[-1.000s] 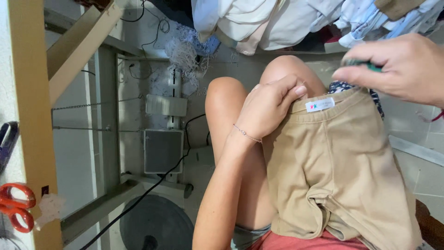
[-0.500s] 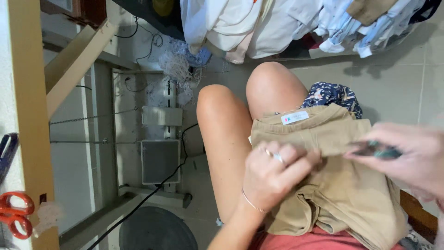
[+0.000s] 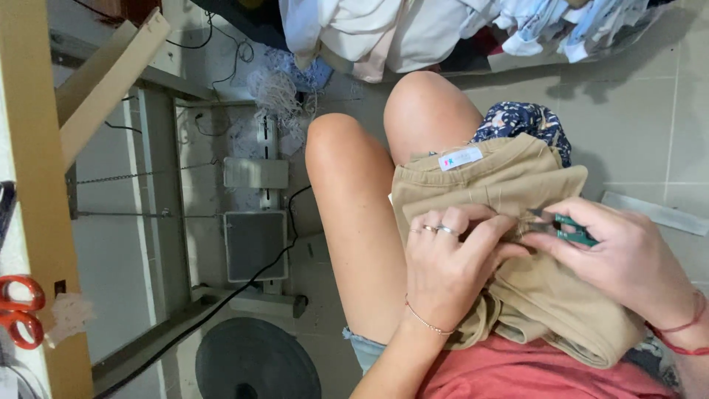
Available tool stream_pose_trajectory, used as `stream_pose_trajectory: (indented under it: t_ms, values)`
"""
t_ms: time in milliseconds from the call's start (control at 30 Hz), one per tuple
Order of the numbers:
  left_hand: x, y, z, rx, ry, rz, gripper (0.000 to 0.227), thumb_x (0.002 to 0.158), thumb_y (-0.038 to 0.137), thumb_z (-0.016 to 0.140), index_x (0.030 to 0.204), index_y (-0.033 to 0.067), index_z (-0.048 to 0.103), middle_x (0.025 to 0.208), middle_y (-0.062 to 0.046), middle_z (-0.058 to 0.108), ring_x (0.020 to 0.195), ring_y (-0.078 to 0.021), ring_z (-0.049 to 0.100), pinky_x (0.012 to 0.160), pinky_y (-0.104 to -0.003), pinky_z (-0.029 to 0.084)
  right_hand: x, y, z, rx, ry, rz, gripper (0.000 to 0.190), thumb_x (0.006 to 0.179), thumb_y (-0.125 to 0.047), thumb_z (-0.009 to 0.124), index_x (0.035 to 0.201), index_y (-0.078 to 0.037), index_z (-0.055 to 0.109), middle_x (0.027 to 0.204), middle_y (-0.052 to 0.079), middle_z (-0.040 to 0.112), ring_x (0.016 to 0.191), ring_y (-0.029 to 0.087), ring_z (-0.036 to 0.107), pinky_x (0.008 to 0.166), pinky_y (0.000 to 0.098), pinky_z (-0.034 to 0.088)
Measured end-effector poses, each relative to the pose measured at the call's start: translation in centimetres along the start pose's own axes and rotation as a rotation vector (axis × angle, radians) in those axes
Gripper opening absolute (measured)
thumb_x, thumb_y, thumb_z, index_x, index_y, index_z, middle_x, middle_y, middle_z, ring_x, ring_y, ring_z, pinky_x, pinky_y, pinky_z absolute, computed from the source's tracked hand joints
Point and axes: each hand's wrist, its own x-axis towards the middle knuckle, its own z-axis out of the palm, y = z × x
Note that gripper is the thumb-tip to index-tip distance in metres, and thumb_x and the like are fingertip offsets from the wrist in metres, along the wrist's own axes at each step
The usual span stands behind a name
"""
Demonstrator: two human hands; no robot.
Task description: Trimming excess threads and labels from garments using snips
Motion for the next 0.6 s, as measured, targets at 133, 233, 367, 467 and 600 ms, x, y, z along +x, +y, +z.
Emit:
stream_pose_trajectory:
  t_ms: [133, 233, 367, 467, 600]
  values:
    - [0.2, 0.3, 0.2, 0.173, 0.051, 0.105, 0.024, 0.085, 0.039, 0.051, 0.093, 0.0185, 0.059, 0.088, 0.001, 0.053, 0.064, -0.0188, 0.045, 0.063, -0.033, 0.034, -0.3, -0.3, -0.2, 0.110, 0.005, 0.174, 0.037, 0.068, -0.032, 0.065, 0.097, -0.010, 0.059, 0.085, 0.001, 0.065, 0.069, 0.015, 0.058, 0.064, 0.0292, 0.042]
    - [0.4, 0.6, 0.3, 0.180, 0.058, 0.140, 0.012, 0.088, 0.028, 0.053, 0.088, 0.0179, 0.060, 0.086, 0.002, 0.054, 0.064, -0.0180, 0.044, 0.066, -0.032, 0.034, -1.1, 0.8, -0.1, 0.165, -0.015, 0.203, 0.047, 0.071, -0.039, 0.052, 0.107, -0.008, 0.055, 0.087, 0.004, 0.062, 0.077, 0.017, 0.059, 0.067, 0.0300, 0.041]
    - [0.2, 1.0, 0.4, -0.007, 0.010, 0.008, 0.011, 0.085, 0.021, 0.056, 0.077, 0.0145, 0.055, 0.077, -0.003, 0.053, 0.063, -0.0241, 0.046, 0.062, -0.036, 0.034, -2.1, 0.9, -0.8, 0.081, -0.036, 0.186, 0.039, 0.077, -0.037, 0.048, 0.105, -0.011, 0.054, 0.076, 0.005, 0.060, 0.067, 0.024, 0.057, 0.060, 0.0335, 0.040]
    - [-0.3, 0.8, 0.2, -0.028, -0.002, -0.113, 0.007, 0.083, 0.020, 0.059, 0.079, 0.0147, 0.057, 0.076, -0.001, 0.053, 0.067, -0.0218, 0.049, 0.063, -0.033, 0.034, -2.6, -0.2, -1.1, 0.033, -0.057, 0.130, 0.030, 0.072, -0.032, 0.059, 0.093, -0.011, 0.057, 0.079, 0.000, 0.064, 0.066, 0.017, 0.059, 0.060, 0.0312, 0.042]
    - [-0.5, 0.5, 1.0, 0.084, 0.000, -0.094, 0.012, 0.086, 0.023, 0.053, 0.078, 0.0130, 0.055, 0.075, -0.002, 0.046, 0.064, -0.0210, 0.044, 0.063, -0.033, 0.035, -2.9, -0.6, -0.2, -0.182, 0.144, -0.113, 0.023, 0.074, -0.033, 0.067, 0.080, -0.012, 0.059, 0.065, -0.002, 0.058, 0.055, 0.015, 0.054, 0.051, 0.0326, 0.041]
